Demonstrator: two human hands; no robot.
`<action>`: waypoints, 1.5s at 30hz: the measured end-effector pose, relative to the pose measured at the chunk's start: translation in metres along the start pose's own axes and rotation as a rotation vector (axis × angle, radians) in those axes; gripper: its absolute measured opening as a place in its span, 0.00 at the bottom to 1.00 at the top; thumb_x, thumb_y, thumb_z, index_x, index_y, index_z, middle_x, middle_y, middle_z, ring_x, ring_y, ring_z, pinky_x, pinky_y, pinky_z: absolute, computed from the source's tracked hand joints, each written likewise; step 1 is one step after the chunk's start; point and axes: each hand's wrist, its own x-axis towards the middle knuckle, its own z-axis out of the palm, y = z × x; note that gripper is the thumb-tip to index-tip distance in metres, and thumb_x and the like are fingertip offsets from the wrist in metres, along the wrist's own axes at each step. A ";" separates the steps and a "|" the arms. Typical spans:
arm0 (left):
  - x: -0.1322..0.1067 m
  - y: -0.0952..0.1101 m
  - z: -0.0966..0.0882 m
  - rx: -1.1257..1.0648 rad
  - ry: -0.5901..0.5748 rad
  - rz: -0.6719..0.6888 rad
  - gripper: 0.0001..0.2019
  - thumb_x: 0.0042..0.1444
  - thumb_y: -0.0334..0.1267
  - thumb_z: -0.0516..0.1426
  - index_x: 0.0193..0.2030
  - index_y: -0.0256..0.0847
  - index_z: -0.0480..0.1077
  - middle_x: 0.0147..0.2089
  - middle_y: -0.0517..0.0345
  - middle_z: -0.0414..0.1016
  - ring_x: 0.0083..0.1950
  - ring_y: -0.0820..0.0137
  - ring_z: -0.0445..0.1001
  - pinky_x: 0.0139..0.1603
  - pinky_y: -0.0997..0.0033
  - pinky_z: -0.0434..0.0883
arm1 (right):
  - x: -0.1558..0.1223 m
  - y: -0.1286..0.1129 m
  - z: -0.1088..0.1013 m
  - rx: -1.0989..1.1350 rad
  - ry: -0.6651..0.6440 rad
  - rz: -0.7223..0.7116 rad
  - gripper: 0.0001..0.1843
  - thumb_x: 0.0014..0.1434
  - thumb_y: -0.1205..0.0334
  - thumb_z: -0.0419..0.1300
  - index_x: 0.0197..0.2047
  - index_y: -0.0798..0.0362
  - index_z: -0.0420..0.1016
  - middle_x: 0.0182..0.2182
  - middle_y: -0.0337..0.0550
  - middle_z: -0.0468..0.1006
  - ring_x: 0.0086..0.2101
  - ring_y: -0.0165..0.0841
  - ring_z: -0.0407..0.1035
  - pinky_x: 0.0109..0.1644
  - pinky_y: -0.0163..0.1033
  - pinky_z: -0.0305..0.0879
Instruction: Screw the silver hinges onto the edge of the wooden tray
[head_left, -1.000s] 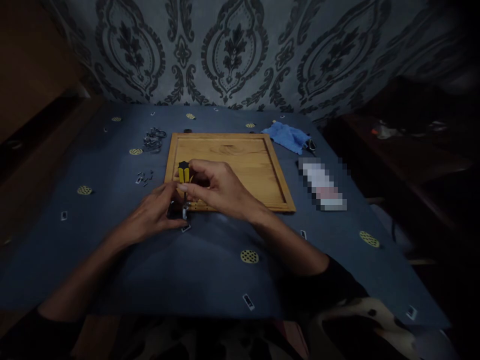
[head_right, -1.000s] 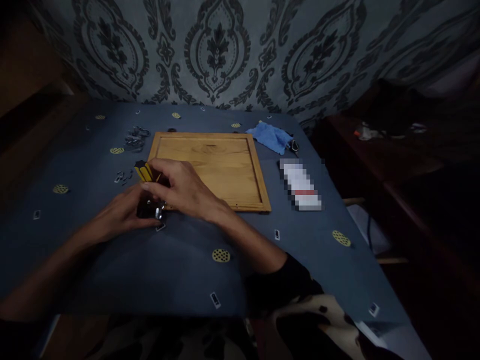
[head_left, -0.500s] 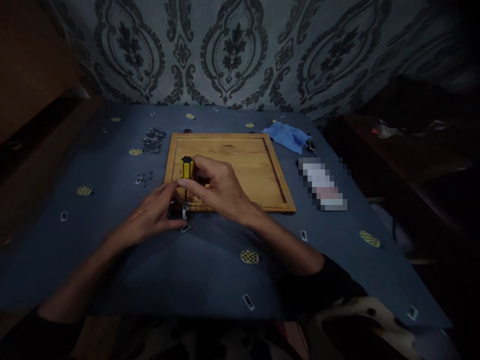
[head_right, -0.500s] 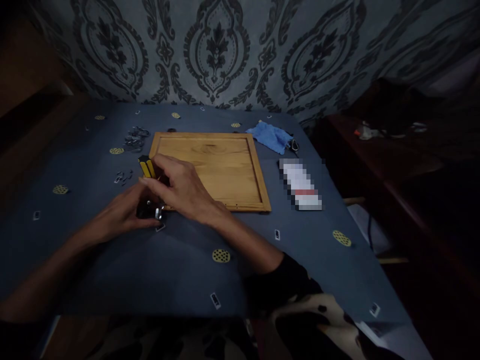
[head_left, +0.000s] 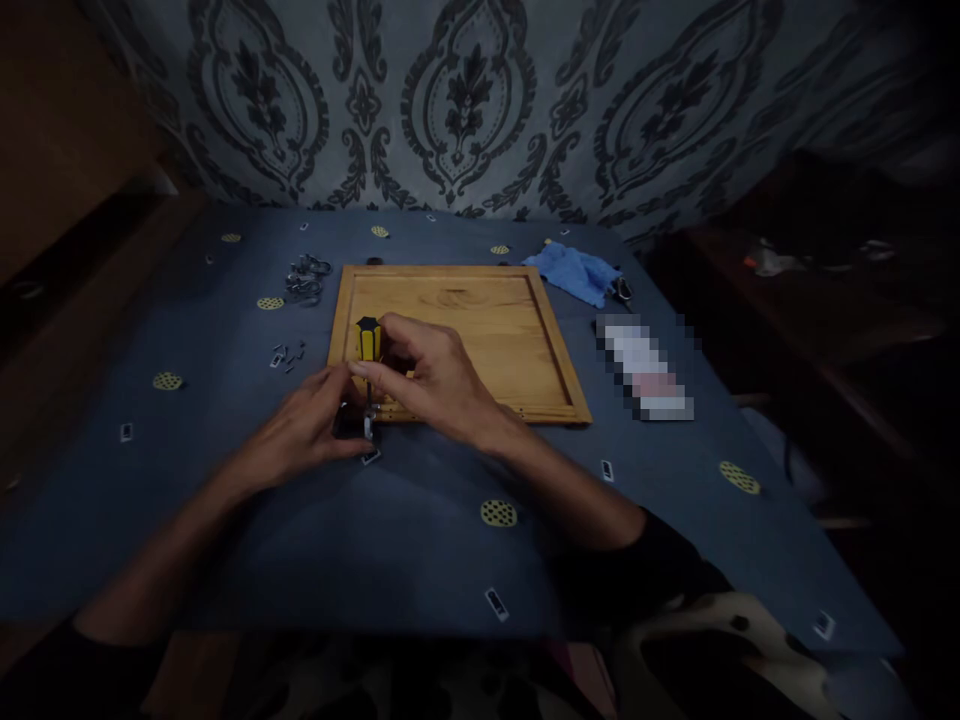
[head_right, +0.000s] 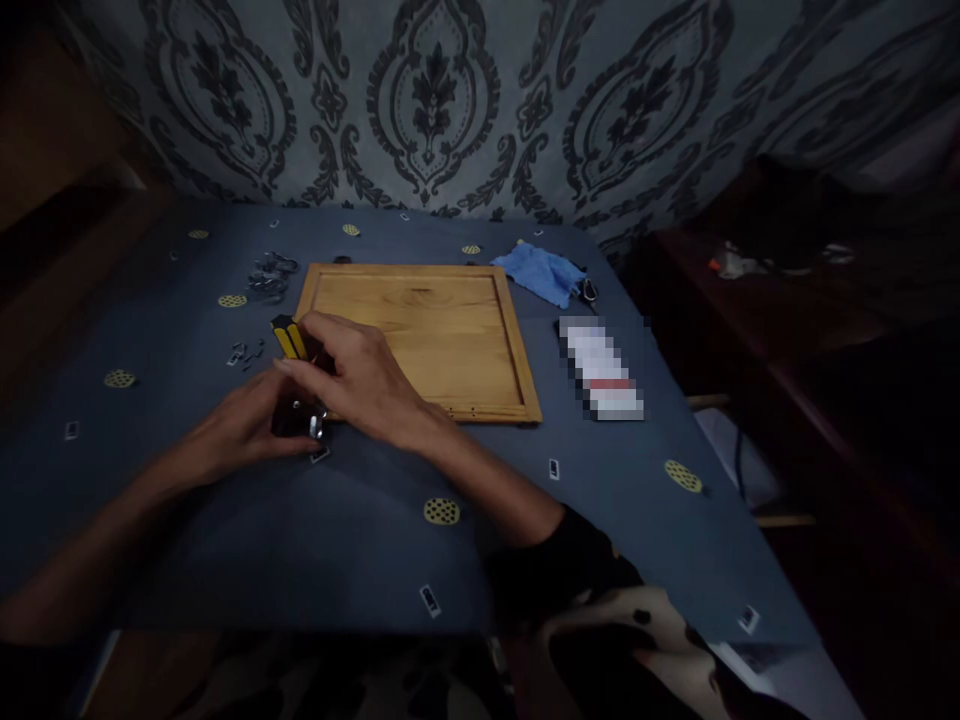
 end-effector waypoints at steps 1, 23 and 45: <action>0.000 0.000 0.000 0.005 -0.003 -0.002 0.21 0.55 0.52 0.68 0.48 0.46 0.68 0.47 0.53 0.76 0.50 0.52 0.78 0.50 0.50 0.78 | 0.000 0.000 0.001 0.013 0.001 0.001 0.23 0.68 0.54 0.65 0.29 0.48 0.55 0.28 0.33 0.64 0.32 0.29 0.61 0.34 0.35 0.58; 0.000 -0.006 0.005 0.035 0.021 0.053 0.23 0.57 0.51 0.66 0.53 0.44 0.67 0.55 0.49 0.75 0.57 0.49 0.78 0.56 0.47 0.78 | -0.001 -0.006 0.004 0.177 -0.059 0.094 0.21 0.66 0.54 0.67 0.31 0.49 0.60 0.27 0.32 0.65 0.30 0.28 0.61 0.32 0.33 0.57; 0.000 0.000 0.000 0.005 -0.014 0.016 0.28 0.57 0.52 0.67 0.60 0.46 0.65 0.52 0.51 0.77 0.52 0.52 0.79 0.52 0.49 0.79 | -0.001 -0.005 0.001 -0.088 0.086 -0.092 0.21 0.72 0.53 0.62 0.31 0.49 0.58 0.29 0.33 0.63 0.32 0.29 0.62 0.37 0.36 0.59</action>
